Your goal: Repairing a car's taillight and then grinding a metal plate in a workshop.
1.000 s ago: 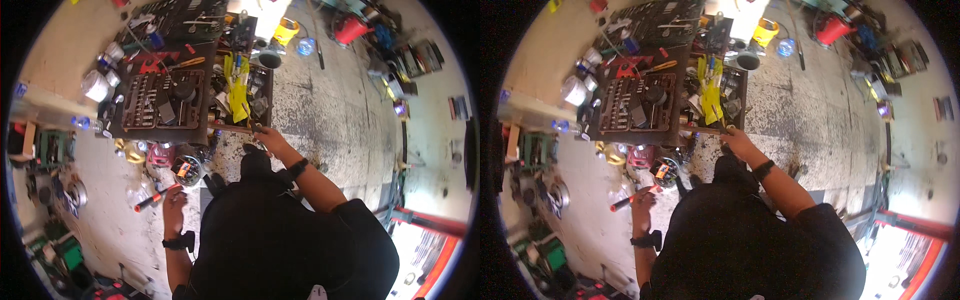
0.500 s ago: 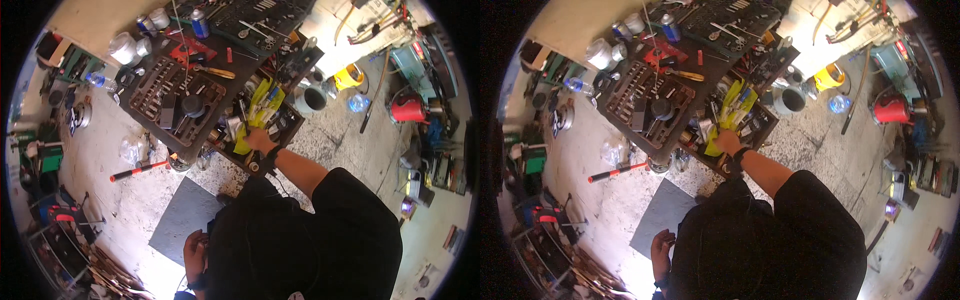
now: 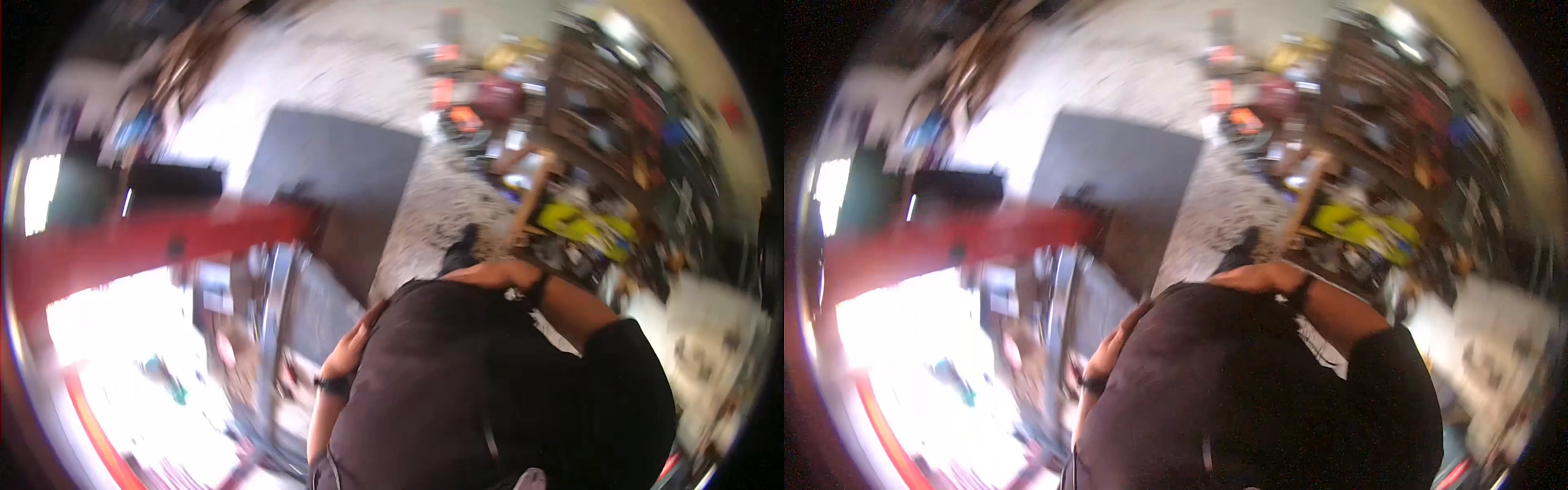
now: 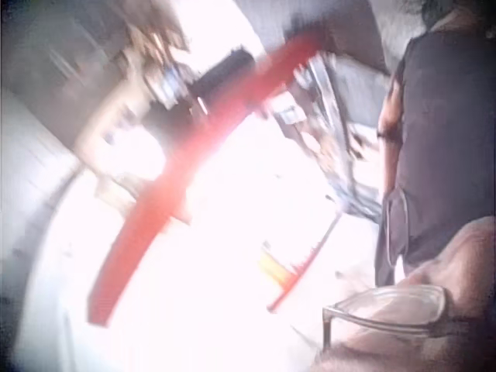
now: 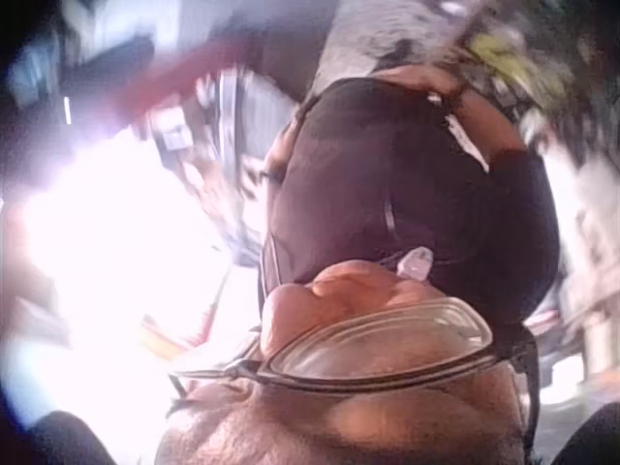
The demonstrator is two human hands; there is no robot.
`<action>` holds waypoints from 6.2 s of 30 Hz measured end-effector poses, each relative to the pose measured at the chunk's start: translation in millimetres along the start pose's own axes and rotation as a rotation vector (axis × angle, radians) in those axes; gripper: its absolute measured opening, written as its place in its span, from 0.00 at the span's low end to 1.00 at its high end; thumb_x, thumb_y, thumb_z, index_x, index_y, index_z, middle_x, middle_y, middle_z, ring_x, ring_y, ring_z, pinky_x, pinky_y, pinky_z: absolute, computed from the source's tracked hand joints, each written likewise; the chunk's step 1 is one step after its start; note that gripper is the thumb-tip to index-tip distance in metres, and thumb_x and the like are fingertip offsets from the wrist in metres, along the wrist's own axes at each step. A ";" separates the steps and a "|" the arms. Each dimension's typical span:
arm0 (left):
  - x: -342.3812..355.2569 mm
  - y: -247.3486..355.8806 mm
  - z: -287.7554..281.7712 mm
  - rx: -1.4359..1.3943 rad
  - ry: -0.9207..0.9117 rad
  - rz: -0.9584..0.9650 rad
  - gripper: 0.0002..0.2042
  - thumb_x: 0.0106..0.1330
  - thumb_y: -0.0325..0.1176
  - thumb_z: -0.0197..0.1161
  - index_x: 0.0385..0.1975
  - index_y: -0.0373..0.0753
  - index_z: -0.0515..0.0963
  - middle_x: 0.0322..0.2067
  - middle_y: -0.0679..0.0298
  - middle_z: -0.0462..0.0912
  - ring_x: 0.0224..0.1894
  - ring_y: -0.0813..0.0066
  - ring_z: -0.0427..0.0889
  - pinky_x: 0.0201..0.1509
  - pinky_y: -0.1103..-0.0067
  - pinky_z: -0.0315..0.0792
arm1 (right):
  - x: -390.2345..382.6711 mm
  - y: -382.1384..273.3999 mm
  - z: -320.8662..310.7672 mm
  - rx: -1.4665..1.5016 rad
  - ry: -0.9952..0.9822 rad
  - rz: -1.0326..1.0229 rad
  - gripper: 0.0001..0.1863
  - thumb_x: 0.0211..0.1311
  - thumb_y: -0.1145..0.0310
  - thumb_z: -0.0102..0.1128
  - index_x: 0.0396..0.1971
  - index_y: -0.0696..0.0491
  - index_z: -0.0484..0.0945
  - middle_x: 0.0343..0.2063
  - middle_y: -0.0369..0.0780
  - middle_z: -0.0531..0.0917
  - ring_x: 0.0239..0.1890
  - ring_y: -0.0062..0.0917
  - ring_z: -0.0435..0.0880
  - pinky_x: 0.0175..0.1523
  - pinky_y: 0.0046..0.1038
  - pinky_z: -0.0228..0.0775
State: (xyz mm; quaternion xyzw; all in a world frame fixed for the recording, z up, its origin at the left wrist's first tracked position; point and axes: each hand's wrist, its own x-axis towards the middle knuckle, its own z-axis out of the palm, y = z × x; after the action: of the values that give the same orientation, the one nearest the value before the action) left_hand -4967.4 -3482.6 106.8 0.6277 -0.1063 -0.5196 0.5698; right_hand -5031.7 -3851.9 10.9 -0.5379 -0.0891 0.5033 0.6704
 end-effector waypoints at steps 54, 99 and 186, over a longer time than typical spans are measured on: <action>-663.5 -298.7 -291.7 -0.077 1.185 0.290 0.47 0.62 0.38 0.68 0.76 0.34 0.44 0.76 0.50 0.49 0.79 0.50 0.39 0.79 0.63 0.36 | 797.3 -220.4 646.9 -0.329 -0.415 0.446 0.09 0.58 0.68 0.62 0.35 0.56 0.85 0.26 0.33 0.83 0.27 0.14 0.76 0.31 0.19 0.67; -823.9 -322.5 -996.4 -0.395 0.483 0.135 0.30 0.69 0.32 0.64 0.70 0.36 0.63 0.64 0.55 0.74 0.68 0.66 0.69 0.73 0.70 0.58 | 1117.3 -374.1 593.1 0.400 0.750 -0.121 0.11 0.69 0.61 0.63 0.28 0.49 0.80 0.23 0.29 0.80 0.26 0.13 0.78 0.36 0.18 0.71; -430.2 -536.3 -1419.0 -0.213 -0.081 0.375 0.34 0.73 0.56 0.55 0.67 0.34 0.65 0.59 0.55 0.75 0.62 0.62 0.74 0.65 0.68 0.68 | 1471.0 -150.8 389.7 0.129 1.228 -0.797 0.20 0.61 0.62 0.72 0.49 0.57 0.82 0.46 0.39 0.85 0.52 0.26 0.78 0.60 0.31 0.67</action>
State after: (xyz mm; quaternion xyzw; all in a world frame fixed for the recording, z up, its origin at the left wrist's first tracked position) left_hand -4304.0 -2136.2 -376.4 0.5116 -0.1884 -0.4377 0.7149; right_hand -4499.7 -2459.2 -329.6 -0.6092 0.1436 -0.1663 0.7619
